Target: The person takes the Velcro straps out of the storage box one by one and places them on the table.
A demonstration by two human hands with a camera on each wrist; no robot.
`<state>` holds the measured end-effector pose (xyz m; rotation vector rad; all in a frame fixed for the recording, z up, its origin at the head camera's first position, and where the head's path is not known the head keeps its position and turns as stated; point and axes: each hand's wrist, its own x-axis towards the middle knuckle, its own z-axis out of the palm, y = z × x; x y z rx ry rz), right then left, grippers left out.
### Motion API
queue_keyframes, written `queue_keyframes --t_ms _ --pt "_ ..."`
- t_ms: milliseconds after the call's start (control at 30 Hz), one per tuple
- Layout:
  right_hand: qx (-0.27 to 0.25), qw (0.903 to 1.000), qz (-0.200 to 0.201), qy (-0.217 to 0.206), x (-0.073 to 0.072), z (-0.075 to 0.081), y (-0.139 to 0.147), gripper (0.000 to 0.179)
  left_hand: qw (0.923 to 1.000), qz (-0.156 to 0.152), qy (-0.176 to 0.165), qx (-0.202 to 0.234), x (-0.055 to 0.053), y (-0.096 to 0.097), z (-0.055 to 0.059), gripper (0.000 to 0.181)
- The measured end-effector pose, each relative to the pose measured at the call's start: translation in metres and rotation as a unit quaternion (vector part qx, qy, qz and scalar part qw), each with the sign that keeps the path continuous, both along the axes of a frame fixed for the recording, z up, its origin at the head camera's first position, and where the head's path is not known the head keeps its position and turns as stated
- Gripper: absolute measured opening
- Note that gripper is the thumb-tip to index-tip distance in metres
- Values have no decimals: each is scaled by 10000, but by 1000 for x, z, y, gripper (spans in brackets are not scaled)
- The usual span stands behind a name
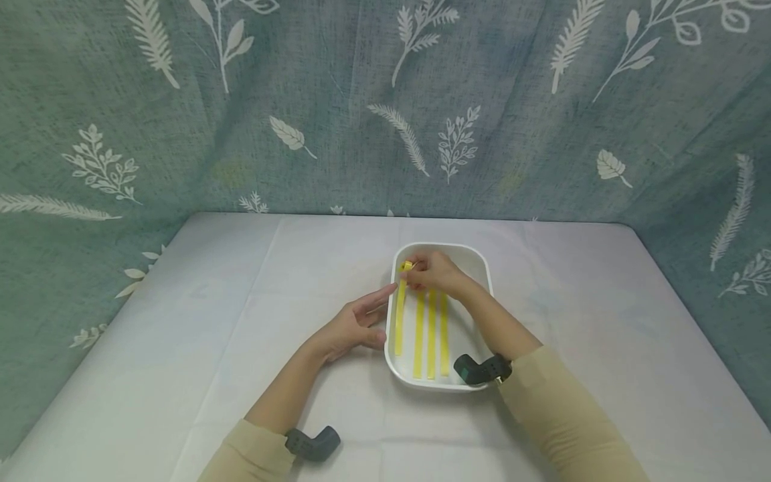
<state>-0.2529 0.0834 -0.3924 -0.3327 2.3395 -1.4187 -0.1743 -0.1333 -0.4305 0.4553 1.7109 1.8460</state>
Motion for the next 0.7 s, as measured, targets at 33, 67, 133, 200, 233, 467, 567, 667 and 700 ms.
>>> queue_keyframes --t_ms 33,67,133,200,233,467,567,667,700 --pt "-103 9999 17 -37 0 0 0 34 10000 -12 11 20 0 0 0 90" --pt "-229 9997 -2 -109 0 1 0 34 10000 -20 4 35 0 0 0 90" --pt "-475 9987 -35 -204 1 1 1 36 10000 -41 34 60 -1 0 -1 90" --pt "-755 9968 -59 -254 1 3 2 39 10000 -53 44 70 -1 0 -2 89" --pt "-901 9956 -76 -259 1 3 2 40 10000 -53 49 63 -2 0 -2 88" --pt "-1780 9839 -160 -9 1 8 5 47 10000 -33 64 13 -2 -1 -3 88" --pt "-2096 9776 -207 42 1 9 5 44 10000 -24 54 26 -2 -1 -3 91" --pt "-2267 9738 -179 61 2 10 5 42 9999 -31 95 53 -2 -1 -3 93" --pt "-2314 9727 -165 57 2 11 5 42 9999 -36 111 56 -2 -1 -3 93"
